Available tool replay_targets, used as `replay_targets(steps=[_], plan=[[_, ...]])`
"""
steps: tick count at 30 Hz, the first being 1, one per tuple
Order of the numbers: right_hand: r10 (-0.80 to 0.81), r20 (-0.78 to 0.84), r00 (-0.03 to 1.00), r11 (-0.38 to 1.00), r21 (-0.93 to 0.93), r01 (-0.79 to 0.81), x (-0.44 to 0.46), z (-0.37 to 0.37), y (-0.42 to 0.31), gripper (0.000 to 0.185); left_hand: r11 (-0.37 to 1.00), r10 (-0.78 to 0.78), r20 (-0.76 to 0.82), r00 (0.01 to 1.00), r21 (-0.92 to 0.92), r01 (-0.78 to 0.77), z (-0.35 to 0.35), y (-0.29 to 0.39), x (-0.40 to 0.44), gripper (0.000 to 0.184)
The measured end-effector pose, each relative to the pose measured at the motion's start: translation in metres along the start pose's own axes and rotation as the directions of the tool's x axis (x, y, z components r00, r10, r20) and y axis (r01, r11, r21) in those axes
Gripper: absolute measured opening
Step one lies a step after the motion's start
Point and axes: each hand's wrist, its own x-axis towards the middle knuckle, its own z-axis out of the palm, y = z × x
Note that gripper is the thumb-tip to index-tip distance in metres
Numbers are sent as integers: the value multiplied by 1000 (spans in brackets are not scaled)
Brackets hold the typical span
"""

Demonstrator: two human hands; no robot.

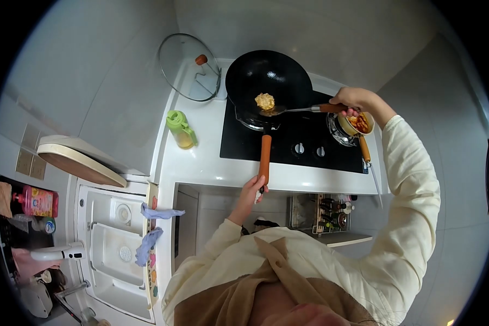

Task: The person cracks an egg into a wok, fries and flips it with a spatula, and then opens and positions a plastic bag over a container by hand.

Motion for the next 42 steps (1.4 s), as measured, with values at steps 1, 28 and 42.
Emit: replay_targets(steps=[1,28,42], plan=[[7,3,1000,1000,-9,-7,-3,-6,2,30,1000,-4,-3,1000,-2,4,0,0,0,28],[-186,-284,941,716,-694,-68,20,-40,-39,42,1000,8,-14,1000,4,-8,-2,1,-1,27],[-250,-340,907,706,-705,-70,31,-49,-40,36,1000,28,-68,997,1,-28,-2,-4,0,28]])
